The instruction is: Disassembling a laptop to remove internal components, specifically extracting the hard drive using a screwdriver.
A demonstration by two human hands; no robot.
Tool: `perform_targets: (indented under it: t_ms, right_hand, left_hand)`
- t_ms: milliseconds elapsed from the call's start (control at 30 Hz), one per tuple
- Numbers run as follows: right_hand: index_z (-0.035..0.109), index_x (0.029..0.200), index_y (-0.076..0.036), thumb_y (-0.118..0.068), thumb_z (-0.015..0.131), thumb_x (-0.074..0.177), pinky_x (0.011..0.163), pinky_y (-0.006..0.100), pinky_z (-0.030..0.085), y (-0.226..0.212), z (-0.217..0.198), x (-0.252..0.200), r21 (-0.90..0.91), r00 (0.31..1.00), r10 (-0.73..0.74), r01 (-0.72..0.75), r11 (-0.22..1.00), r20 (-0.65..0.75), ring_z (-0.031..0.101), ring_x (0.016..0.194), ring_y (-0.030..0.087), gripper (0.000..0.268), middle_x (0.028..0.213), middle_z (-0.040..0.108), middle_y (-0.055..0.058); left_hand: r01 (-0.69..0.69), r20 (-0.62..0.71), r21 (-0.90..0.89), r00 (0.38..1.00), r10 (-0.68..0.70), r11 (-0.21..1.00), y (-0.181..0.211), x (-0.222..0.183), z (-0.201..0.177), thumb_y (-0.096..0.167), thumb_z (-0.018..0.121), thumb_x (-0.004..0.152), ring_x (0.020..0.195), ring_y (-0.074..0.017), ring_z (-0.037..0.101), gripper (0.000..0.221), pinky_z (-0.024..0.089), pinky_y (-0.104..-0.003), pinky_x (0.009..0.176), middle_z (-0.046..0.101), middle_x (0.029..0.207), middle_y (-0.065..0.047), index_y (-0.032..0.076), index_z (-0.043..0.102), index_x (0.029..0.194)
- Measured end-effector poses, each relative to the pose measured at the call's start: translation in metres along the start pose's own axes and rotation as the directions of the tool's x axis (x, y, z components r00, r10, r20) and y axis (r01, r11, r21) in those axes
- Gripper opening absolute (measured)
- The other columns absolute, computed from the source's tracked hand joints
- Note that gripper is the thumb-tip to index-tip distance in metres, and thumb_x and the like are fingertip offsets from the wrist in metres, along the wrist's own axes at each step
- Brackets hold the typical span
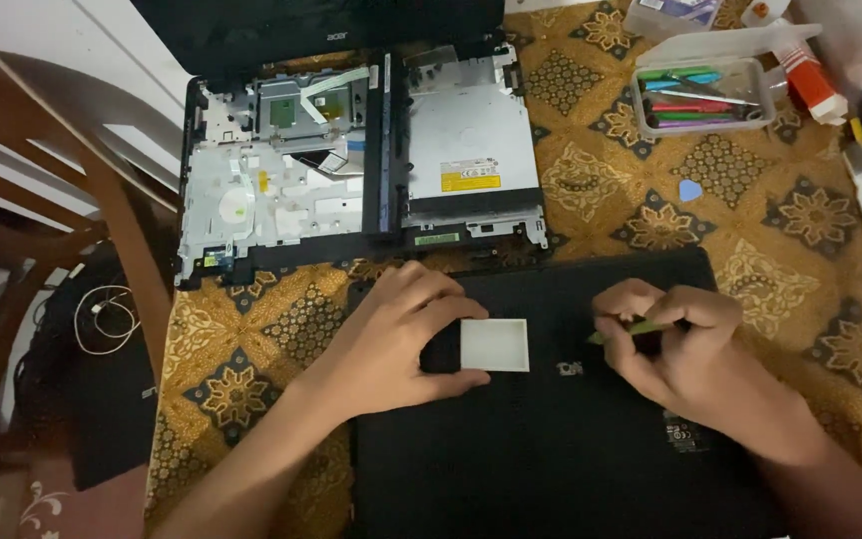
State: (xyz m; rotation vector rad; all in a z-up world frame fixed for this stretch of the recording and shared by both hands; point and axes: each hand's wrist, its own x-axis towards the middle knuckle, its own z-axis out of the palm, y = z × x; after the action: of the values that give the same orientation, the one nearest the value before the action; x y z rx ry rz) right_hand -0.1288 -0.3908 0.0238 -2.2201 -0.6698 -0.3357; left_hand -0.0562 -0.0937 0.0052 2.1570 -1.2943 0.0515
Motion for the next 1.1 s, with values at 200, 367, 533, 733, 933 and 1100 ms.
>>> perform_targets:
  t_ms: [200, 367, 533, 733, 933, 1100]
  right_hand:
    - [0.029, 0.110, -0.014, -0.001, 0.067, 0.091, 0.071, 0.028, 0.057, 0.013, 0.000, -0.007, 0.178, 0.998, -0.009, -0.003, 0.984, 0.065, 0.071, 0.078, 0.016, 0.045, 0.091, 0.063, 0.010]
    - [0.044, 0.114, -0.006, -0.010, 0.069, 0.089, 0.073, 0.025, 0.065, 0.006, -0.005, -0.004, 0.053, 0.982, 0.142, -0.149, 0.987, 0.124, 0.076, 0.086, 0.015, 0.036, 0.101, 0.072, 0.007]
    - [0.057, 0.092, -0.008, -0.013, 0.068, 0.090, 0.095, 0.035, 0.052, 0.001, -0.005, 0.003, 0.080, 0.968, 0.195, -0.210, 0.974, 0.160, 0.071, 0.081, 0.014, 0.013, 0.089, 0.075, 0.001]
    - [0.051, 0.107, -0.007, -0.012, 0.071, 0.089, 0.088, 0.031, 0.056, 0.007, -0.004, -0.002, 0.069, 0.980, 0.164, -0.173, 0.983, 0.116, 0.075, 0.079, 0.014, 0.028, 0.090, 0.075, 0.003]
    - [0.033, 0.132, -0.011, -0.004, 0.072, 0.088, 0.078, 0.029, 0.063, 0.011, -0.002, -0.006, 0.156, 1.000, -0.024, 0.021, 0.987, 0.018, 0.075, 0.079, 0.013, 0.060, 0.092, 0.070, 0.006]
    - [0.043, 0.125, -0.009, -0.005, 0.071, 0.088, 0.077, 0.026, 0.065, 0.012, -0.002, -0.006, 0.152, 0.988, 0.125, -0.137, 0.979, 0.092, 0.076, 0.084, 0.015, 0.047, 0.094, 0.071, 0.006]
  left_hand:
    - [-0.008, -0.010, 0.003, 1.000, 0.008, 1.000, 0.000, 0.001, -0.001, 0.050, 0.080, 0.085, 0.107, -0.0285, 0.058, 0.056, 0.043, -0.043, 0.088, 0.063, 0.115, -0.010, 0.010, 0.067, 0.123]
    - [0.010, 0.009, -0.011, 1.000, -0.010, 1.000, 0.000, 0.001, 0.000, 0.051, 0.076, 0.087, 0.109, -0.0295, 0.057, 0.055, 0.043, -0.044, 0.091, 0.063, 0.116, -0.010, 0.010, 0.066, 0.123]
    - [0.011, 0.010, -0.012, 1.000, -0.011, 1.000, 0.000, 0.001, -0.001, 0.049, 0.080, 0.085, 0.108, -0.0284, 0.057, 0.056, 0.043, -0.043, 0.090, 0.064, 0.115, -0.009, 0.011, 0.067, 0.123]
    - [0.007, 0.014, -0.008, 1.000, -0.006, 1.000, 0.001, 0.001, -0.002, 0.050, 0.077, 0.088, 0.107, -0.0289, 0.057, 0.055, 0.043, -0.044, 0.090, 0.064, 0.113, -0.010, 0.010, 0.066, 0.123]
    - [-0.003, 0.010, 0.016, 1.000, 0.003, 1.000, -0.001, 0.000, 0.000, 0.049, 0.079, 0.087, 0.106, -0.0296, 0.057, 0.055, 0.044, -0.044, 0.089, 0.063, 0.112, -0.011, 0.009, 0.066, 0.123]
    - [0.005, 0.025, 0.025, 1.000, -0.005, 1.000, 0.000, 0.000, 0.000, 0.051, 0.077, 0.087, 0.108, -0.0300, 0.057, 0.056, 0.043, -0.045, 0.093, 0.064, 0.113, -0.011, 0.009, 0.067, 0.123]
